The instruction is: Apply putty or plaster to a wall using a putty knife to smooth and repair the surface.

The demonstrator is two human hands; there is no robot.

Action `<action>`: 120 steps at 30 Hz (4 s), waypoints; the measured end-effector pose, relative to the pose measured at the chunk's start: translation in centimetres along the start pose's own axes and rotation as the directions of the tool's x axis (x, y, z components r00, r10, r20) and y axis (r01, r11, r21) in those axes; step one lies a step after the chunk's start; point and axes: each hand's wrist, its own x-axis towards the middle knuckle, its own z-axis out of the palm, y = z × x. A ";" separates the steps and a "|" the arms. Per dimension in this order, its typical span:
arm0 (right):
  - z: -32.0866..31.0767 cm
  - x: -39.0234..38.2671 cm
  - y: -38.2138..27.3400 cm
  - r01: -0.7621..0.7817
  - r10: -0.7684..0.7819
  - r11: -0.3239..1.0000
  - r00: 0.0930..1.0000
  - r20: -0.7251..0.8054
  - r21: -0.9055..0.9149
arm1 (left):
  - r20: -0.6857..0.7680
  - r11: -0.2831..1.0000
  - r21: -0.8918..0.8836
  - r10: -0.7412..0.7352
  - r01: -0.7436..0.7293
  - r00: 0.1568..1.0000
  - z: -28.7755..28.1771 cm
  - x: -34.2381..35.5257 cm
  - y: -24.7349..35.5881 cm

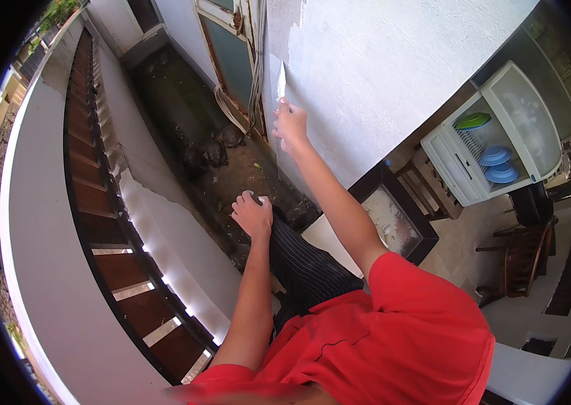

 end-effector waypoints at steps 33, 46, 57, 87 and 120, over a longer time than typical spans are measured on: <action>-3.2 -1.5 -0.1 -0.118 0.118 0.993 0.988 0.100 -0.001 | 0.006 1.000 0.006 -0.014 0.014 1.000 0.0 0.0 -0.1; -2.4 -0.1 -0.9 -0.072 0.068 0.997 0.994 0.084 0.035 | 0.003 1.000 0.008 -0.016 0.016 1.000 0.0 0.4 -0.4; -1.4 1.8 -2.4 -0.316 0.295 0.942 0.940 0.172 0.113 | 0.002 0.999 0.020 -0.033 0.032 0.999 -0.2 0.7 -0.3; -1.3 3.9 -1.0 -0.185 0.173 0.978 0.977 0.122 0.093 | -0.042 0.999 -0.008 0.031 -0.031 0.999 0.5 0.1 0.3; 1.0 1.2 -3.9 0.000 0.003 1.000 0.992 0.126 -0.021 | -0.043 0.999 -0.021 -0.040 0.039 0.998 -0.1 0.2 -0.7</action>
